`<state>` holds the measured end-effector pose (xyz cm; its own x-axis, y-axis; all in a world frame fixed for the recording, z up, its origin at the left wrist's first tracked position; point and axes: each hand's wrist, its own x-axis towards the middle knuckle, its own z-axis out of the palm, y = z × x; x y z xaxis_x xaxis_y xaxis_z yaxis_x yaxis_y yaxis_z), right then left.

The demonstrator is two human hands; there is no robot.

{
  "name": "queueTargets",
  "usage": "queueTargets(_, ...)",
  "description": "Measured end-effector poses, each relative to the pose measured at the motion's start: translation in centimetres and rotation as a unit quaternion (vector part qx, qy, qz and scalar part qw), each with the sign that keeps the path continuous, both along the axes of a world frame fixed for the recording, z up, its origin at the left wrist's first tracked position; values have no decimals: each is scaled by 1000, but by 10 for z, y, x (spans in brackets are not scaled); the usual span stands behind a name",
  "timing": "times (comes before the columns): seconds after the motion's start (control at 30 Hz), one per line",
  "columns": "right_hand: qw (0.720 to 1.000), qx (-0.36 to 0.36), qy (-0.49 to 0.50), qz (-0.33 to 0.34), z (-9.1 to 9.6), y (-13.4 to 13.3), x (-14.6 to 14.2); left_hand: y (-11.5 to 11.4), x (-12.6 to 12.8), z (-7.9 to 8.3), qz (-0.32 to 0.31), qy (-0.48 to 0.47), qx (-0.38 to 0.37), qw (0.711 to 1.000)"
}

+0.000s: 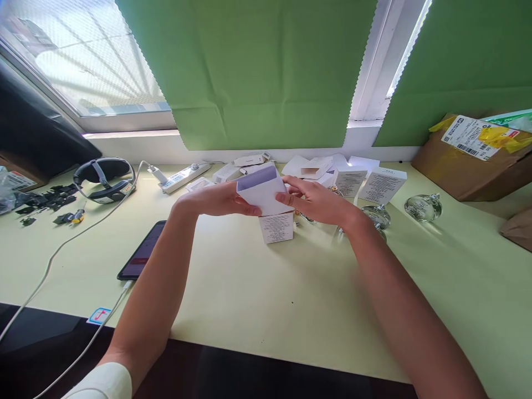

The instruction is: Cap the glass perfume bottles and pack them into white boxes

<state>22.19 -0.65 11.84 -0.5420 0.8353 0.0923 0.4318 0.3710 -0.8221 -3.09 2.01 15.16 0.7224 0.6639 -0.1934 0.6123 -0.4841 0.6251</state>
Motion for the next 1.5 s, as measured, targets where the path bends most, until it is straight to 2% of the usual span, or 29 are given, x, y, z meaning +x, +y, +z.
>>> queueTargets(0.33,998,12,-56,-12,7,-2,-2,0,-4,1,8,23,-16,1000)
queueTargets(0.8,997,11,-74,20,2,2,5,-5,-2,5,51,-26,-53,997)
queueTargets(1.03,998,-46,-44,-32,16,-9,9,-6,4,6,36,-51,-56,996)
queueTargets(1.2,993,14,-55,-103,25,-16,13,-6,6,5,52,-35,-36,997)
queueTargets(1.27,994,8,-49,-95,23,-13,11,-6,7,5,52,-32,-26,998)
queueTargets(1.4,998,-34,-31,-39,15,-7,6,-4,8,1,52,1,11,999)
queueTargets(1.5,996,-38,-70,-30,9,-5,6,-1,8,-4,38,15,39,998)
